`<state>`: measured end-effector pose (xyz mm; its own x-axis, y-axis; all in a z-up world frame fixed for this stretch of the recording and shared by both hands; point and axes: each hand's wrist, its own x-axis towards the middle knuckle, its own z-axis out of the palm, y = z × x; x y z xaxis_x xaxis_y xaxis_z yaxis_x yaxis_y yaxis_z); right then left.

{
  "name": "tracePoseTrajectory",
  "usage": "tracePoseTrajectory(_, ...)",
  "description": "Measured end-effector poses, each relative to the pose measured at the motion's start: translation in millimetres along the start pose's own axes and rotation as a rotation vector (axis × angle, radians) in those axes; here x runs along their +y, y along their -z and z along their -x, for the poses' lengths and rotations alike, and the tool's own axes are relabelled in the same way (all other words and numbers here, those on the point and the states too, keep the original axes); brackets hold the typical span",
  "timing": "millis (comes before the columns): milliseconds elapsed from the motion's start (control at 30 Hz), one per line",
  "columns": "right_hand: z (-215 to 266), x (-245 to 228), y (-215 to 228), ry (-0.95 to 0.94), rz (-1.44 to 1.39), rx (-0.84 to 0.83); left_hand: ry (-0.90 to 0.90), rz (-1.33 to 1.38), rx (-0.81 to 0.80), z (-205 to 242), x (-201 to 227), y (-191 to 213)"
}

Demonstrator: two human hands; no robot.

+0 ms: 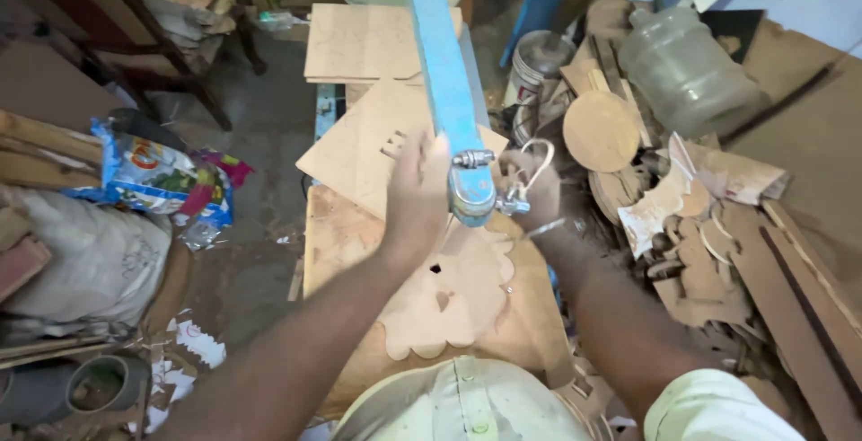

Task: Cutting complex shapes out of a wooden board using a scroll saw.

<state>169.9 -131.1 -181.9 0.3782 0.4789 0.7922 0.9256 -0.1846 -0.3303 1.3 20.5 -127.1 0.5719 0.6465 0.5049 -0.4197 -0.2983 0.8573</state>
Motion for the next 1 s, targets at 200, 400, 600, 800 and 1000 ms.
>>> tracePoseTrajectory(200, -29, 8, 16, 0.142, 0.088, -0.018, 0.488, 0.190, -0.345, 68, -29, 19)
tracePoseTrajectory(400, -5, 0, 41, 0.041, 0.214, -0.117, 0.456, -0.027, -0.488, 69, -31, 30)
tracePoseTrajectory(600, 115, -3, 45, -0.623, 0.201, -0.478, 0.011, -0.459, -0.559, 99, -64, 72)
tracePoseTrajectory(800, 109, -69, 42, -0.341, 0.309, -0.478, 0.063, -0.639, -0.613, 135, -81, 97)
tracePoseTrajectory(1000, 136, -118, 28, -0.231, 0.386, -0.771, -0.040, -0.771, -0.455, 163, -74, 129)
